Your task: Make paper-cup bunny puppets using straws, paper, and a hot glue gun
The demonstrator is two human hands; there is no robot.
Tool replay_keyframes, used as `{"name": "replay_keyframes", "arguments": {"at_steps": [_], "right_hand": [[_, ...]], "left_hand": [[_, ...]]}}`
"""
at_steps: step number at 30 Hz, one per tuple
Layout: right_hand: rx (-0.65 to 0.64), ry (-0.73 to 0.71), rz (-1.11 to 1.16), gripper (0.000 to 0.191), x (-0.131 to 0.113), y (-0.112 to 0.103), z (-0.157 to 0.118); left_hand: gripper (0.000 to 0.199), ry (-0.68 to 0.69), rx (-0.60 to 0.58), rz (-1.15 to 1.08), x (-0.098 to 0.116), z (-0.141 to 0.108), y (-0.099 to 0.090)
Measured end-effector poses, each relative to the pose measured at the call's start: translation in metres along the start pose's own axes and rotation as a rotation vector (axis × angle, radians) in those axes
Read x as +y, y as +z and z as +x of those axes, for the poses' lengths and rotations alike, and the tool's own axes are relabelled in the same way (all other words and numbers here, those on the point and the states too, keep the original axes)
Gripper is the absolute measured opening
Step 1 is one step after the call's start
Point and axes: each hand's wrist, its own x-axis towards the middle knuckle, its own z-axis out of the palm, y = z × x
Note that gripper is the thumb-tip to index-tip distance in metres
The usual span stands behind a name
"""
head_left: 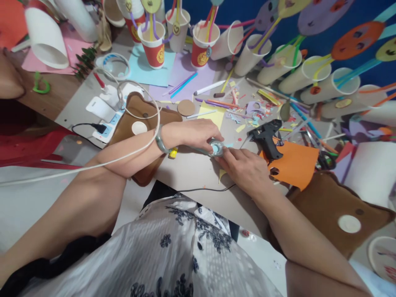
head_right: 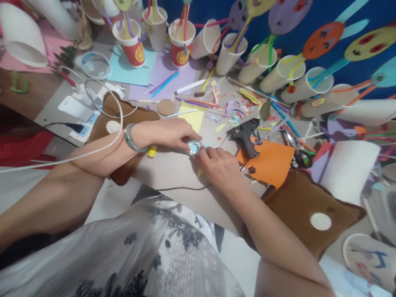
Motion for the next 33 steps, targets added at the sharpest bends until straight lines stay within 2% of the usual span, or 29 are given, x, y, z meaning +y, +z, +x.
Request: {"name": "replay_keyframes", "arguments": {"at_steps": [5,10,18,24,28,29,33], "right_hand": [[-0.009,-0.001,0.002,0.032,0.0,0.0,0.0],[0.06,-0.005,-0.06,0.029,-0.002,0.001,-0.001],[0.061,-0.005,-0.023,0.026,-0.003,-0.005,0.001],[0.101,-0.008,0.012,0.028,-0.002,-0.004,-0.002],[0.096,0.0,0.044,0.031,-0.001,-0.005,-0.004],[0.092,0.001,0.05,0.031,-0.001,-0.005,-0.004],[0.117,0.007,0.069,0.034,0.001,-0.008,-0.004]], "left_hand": [[0.026,-0.003,-0.018,0.001,0.001,-0.002,-0.002],[0.031,-0.036,-0.012,-0.021,0.001,-0.002,-0.003],[0.027,-0.248,0.024,0.0,0.01,-0.008,-0.008],[0.026,-0.283,-0.093,-0.002,0.009,-0.006,-0.01],[0.028,-0.239,-0.104,0.064,0.009,-0.006,-0.007],[0.028,-0.25,-0.092,0.1,0.01,-0.006,-0.006],[0.032,-0.323,-0.19,0.176,0.015,-0.001,-0.006]]}}
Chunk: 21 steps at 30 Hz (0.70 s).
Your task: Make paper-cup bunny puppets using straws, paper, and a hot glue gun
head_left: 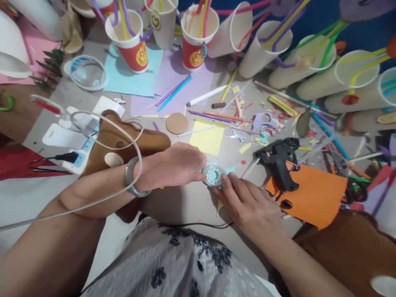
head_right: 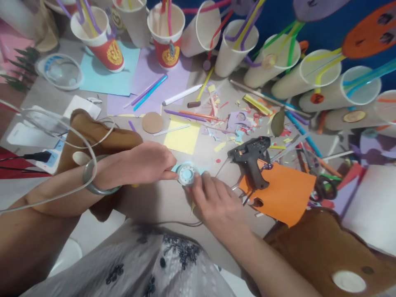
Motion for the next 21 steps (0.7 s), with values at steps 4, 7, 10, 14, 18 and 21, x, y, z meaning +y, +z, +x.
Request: {"name": "replay_keyframes", "arguments": {"at_steps": [4,7,10,14,18,21], "right_hand": [[-0.003,0.014,0.029,0.037,0.002,-0.002,-0.001],[-0.031,0.022,0.048,0.039,0.002,-0.003,-0.003],[-0.028,0.036,0.066,0.041,0.002,-0.002,-0.005],[-0.026,0.054,0.085,0.045,0.002,-0.002,-0.007],[-0.064,0.03,0.112,0.049,0.005,-0.005,-0.006],[-0.075,0.025,0.123,0.048,0.007,-0.008,-0.005]], "left_hand": [[0.038,-0.031,-0.119,0.011,0.006,0.003,-0.009],[0.036,-0.022,-0.129,-0.028,0.006,0.002,-0.012],[0.034,-0.001,-0.073,-0.048,0.004,0.0,-0.007],[0.034,0.05,0.038,-0.038,0.0,-0.004,0.003],[0.034,0.083,0.1,-0.043,-0.001,-0.006,0.007],[0.036,0.111,0.149,-0.012,-0.001,-0.009,0.008]]}}
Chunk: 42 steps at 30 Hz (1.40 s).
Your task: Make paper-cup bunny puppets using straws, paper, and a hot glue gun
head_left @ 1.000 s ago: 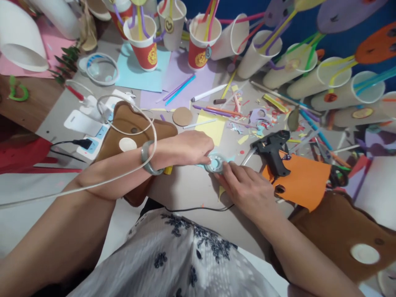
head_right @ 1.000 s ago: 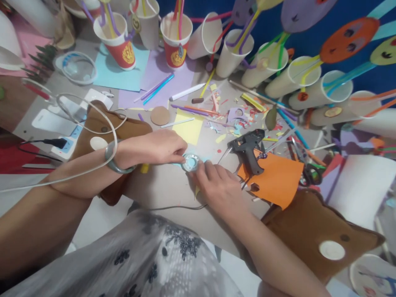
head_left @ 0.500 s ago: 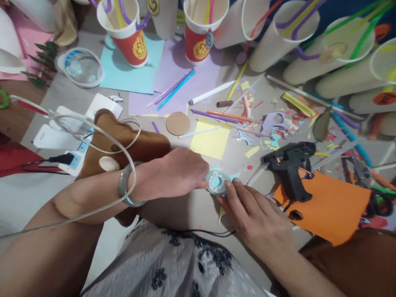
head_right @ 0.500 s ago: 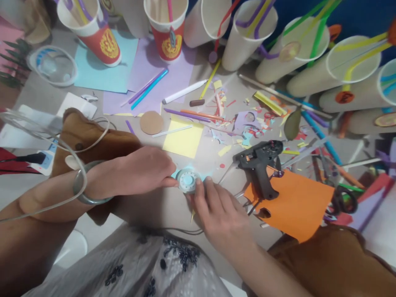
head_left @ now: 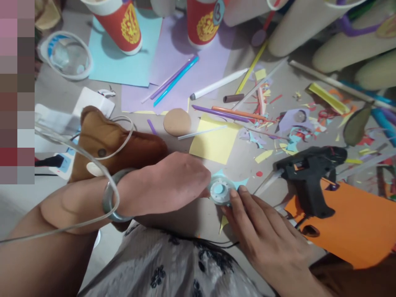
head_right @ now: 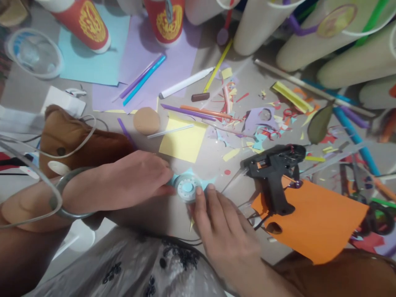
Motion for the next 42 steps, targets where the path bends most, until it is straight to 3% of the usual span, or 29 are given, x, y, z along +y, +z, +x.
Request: {"name": "replay_keyframes", "arguments": {"at_steps": [6,11,15,23,42], "right_hand": [[-0.011,0.002,-0.003,0.045,0.0,-0.002,-0.002],[-0.043,-0.011,0.018,0.046,0.0,-0.002,-0.006],[-0.046,-0.008,0.026,0.039,0.0,-0.003,-0.011],[-0.02,0.044,0.06,0.037,-0.004,-0.001,-0.015],[-0.041,0.067,0.081,0.044,-0.01,0.002,-0.021]], "left_hand": [[0.034,0.042,0.126,0.213,0.003,-0.013,-0.001],[0.036,-0.023,-0.09,0.13,0.003,-0.008,-0.005],[0.04,-0.06,-0.165,0.093,0.003,-0.002,-0.008],[0.036,-0.052,-0.114,0.104,0.003,-0.007,-0.004],[0.039,-0.108,-0.277,0.008,-0.003,-0.001,-0.004]]}}
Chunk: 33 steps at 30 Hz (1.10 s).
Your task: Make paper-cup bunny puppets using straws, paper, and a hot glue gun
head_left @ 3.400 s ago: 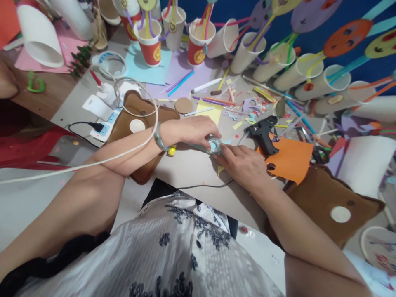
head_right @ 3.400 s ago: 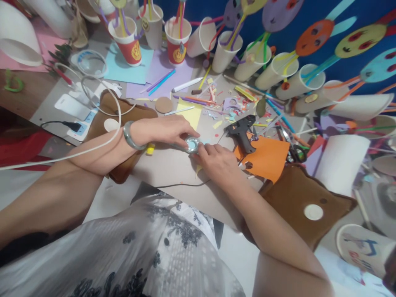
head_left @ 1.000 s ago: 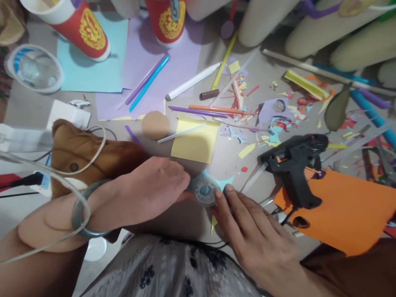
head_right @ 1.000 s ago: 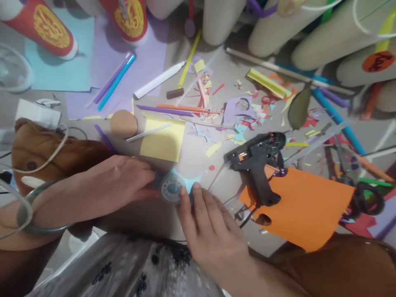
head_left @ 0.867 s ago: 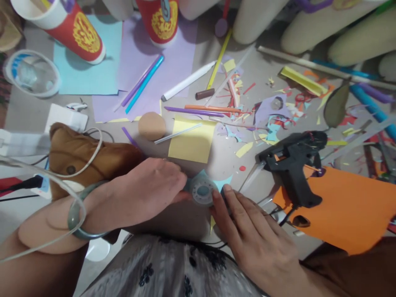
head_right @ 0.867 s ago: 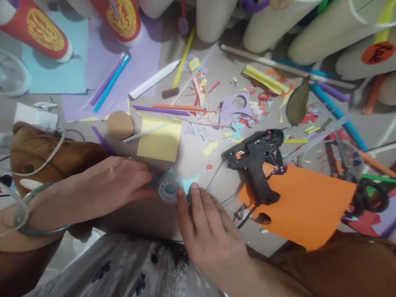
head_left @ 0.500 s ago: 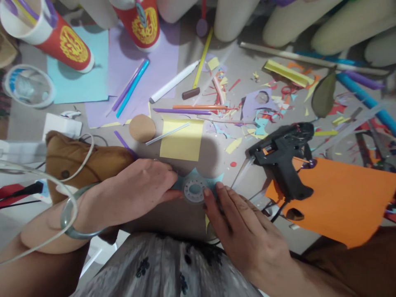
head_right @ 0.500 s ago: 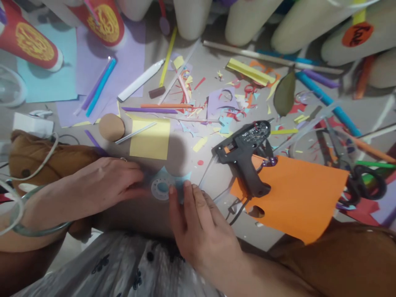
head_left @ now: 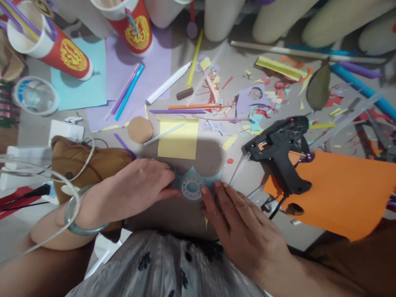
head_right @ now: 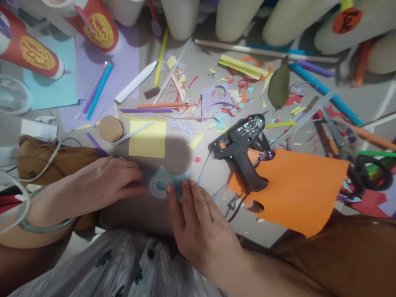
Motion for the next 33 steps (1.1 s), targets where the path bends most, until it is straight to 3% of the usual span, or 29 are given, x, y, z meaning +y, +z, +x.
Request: {"name": "replay_keyframes", "arguments": {"at_steps": [9,28,33], "right_hand": [[0.032,0.01,0.016,0.044,-0.001,0.0025,0.0006],[0.033,0.014,0.017,0.045,-0.0015,0.002,0.0008],[0.021,0.013,0.007,0.044,-0.0009,0.0015,0.0008]], "left_hand": [[0.036,-0.024,0.006,0.012,0.0082,0.0014,-0.0044],[0.039,0.009,-0.009,-0.011,0.0005,0.0022,0.0006],[0.038,0.004,0.036,0.005,0.0029,0.0012,-0.0008]]}}
